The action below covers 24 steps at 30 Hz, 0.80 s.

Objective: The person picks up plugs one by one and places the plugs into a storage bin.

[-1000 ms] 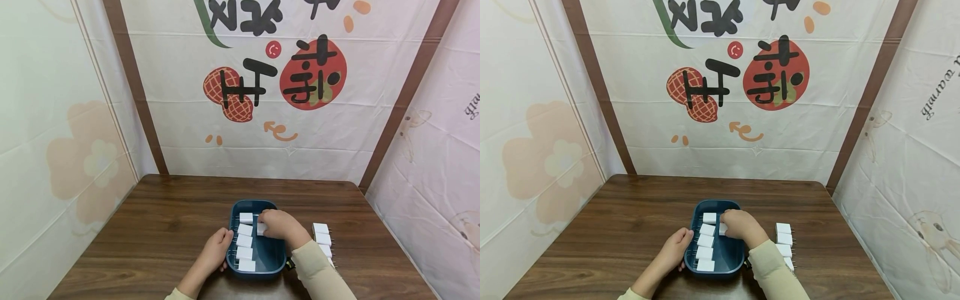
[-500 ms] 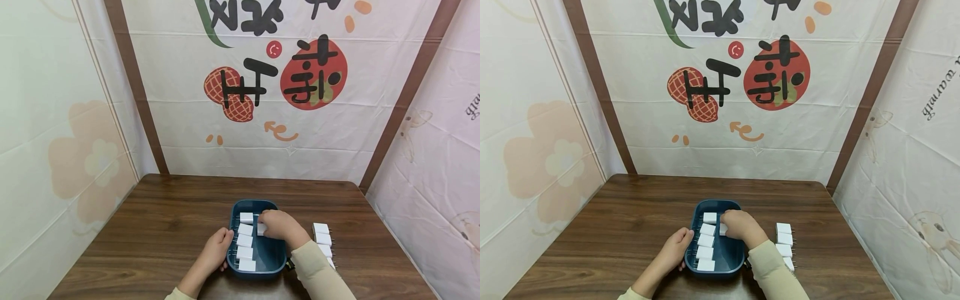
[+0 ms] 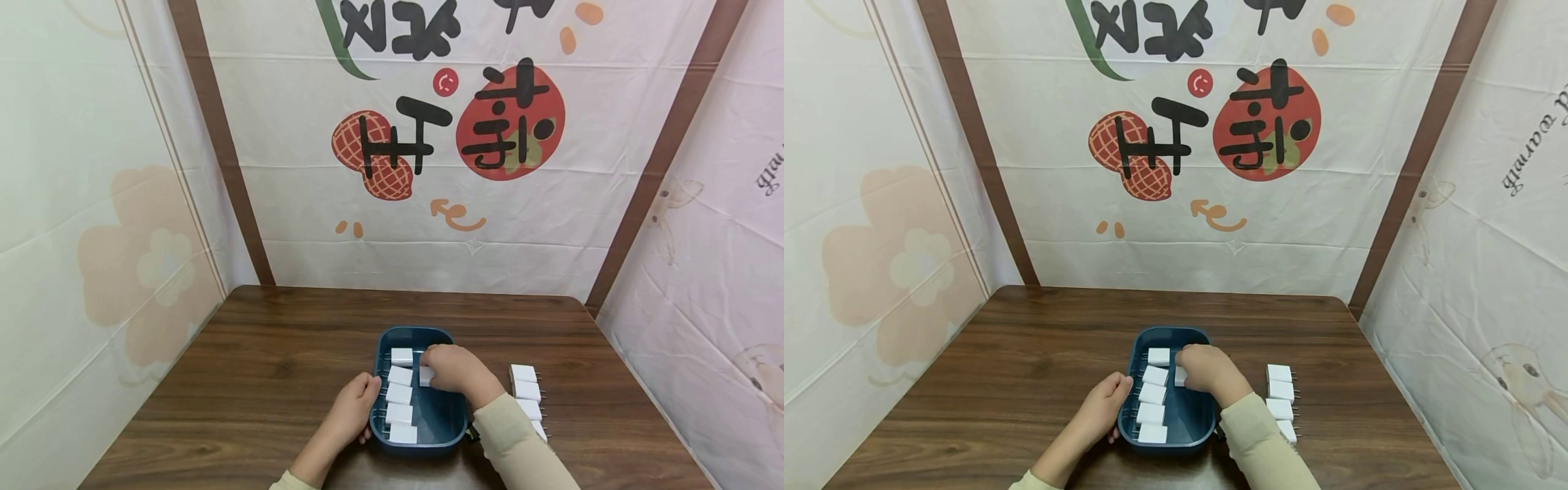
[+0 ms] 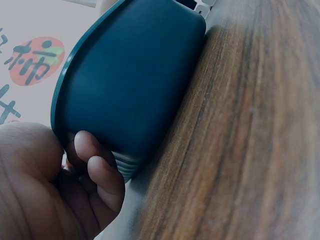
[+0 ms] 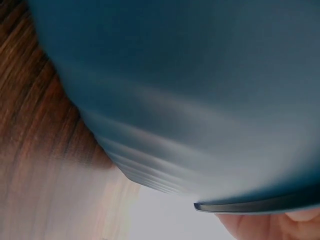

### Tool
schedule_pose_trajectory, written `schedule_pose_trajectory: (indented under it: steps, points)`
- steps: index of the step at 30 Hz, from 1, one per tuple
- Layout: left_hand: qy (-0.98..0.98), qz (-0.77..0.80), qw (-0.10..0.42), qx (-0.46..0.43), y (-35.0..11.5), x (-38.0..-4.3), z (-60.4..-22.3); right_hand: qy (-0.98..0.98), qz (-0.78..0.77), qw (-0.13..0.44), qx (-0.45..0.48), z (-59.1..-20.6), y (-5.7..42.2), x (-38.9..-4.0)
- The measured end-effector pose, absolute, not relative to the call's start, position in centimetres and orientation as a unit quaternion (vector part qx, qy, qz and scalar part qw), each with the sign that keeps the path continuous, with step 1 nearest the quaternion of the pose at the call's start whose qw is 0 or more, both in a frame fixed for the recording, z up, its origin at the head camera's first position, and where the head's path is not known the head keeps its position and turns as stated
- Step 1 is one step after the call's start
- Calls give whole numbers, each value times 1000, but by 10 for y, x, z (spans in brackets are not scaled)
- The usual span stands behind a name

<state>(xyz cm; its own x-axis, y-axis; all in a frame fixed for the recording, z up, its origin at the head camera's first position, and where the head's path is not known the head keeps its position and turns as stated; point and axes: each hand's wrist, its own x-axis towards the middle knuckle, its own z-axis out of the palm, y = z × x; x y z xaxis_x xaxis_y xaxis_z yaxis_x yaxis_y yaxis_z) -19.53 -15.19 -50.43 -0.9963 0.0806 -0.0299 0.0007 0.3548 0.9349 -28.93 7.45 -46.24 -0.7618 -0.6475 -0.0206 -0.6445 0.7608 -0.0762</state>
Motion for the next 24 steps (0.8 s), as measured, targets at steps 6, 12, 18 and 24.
schedule_pose_trajectory:
  steps: [6,12,18,24]
  points:
    - [822,569,34,24,-152,-196,-505,939,-34,21,-341,-463,74,-290]
    - [818,573,36,24,-152,-197,-507,938,-37,26,-343,-463,74,-289]
    - [819,572,38,26,-152,-196,-507,937,-44,27,-345,-461,76,-289]
    - [821,569,37,25,-153,-196,-506,936,-56,17,-348,-450,78,-286]
